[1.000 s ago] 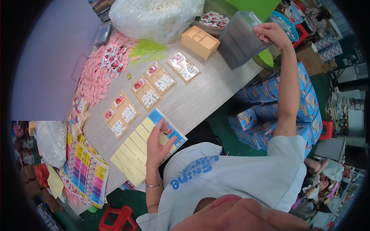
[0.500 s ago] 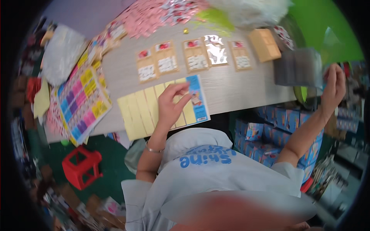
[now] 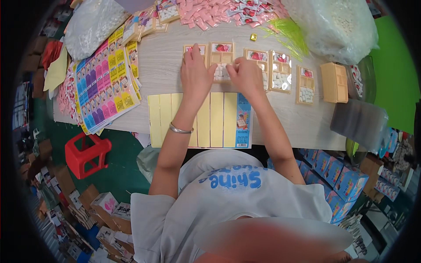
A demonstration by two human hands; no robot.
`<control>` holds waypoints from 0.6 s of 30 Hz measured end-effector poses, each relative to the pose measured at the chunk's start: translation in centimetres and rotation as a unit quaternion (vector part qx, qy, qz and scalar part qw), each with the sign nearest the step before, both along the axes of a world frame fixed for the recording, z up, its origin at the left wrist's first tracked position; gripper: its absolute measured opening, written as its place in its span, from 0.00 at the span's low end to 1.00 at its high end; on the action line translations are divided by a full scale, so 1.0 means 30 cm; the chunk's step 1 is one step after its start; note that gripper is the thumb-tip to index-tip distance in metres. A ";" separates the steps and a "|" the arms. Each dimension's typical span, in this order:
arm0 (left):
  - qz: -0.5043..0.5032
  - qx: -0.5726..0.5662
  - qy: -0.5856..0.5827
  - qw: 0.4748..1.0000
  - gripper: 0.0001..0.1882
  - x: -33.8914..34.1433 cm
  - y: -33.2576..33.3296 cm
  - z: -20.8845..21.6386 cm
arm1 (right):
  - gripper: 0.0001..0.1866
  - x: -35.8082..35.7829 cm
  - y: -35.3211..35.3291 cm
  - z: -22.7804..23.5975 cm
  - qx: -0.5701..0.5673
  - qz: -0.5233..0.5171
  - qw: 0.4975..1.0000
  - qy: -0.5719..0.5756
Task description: Packaging small white blocks into plastic trays and then sealing them into plastic sleeves with labels.
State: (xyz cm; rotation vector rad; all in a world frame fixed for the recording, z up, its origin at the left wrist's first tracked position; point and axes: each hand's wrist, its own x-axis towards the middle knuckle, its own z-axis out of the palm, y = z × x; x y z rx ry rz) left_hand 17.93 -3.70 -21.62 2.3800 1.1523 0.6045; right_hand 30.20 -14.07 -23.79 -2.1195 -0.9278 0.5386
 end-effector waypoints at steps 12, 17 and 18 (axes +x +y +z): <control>-0.238 0.135 0.109 0.956 0.42 0.146 -0.099 -0.172 | 0.15 0.312 -0.759 0.430 0.150 -0.246 0.831 -0.476; -0.219 0.109 0.138 0.960 0.45 0.125 -0.100 -0.170 | 0.18 0.614 -1.278 0.651 -0.044 -0.366 0.828 -0.422; -0.215 0.102 0.135 0.962 0.46 0.125 -0.104 -0.170 | 0.18 0.631 -1.325 0.690 -0.073 -0.328 0.901 -0.273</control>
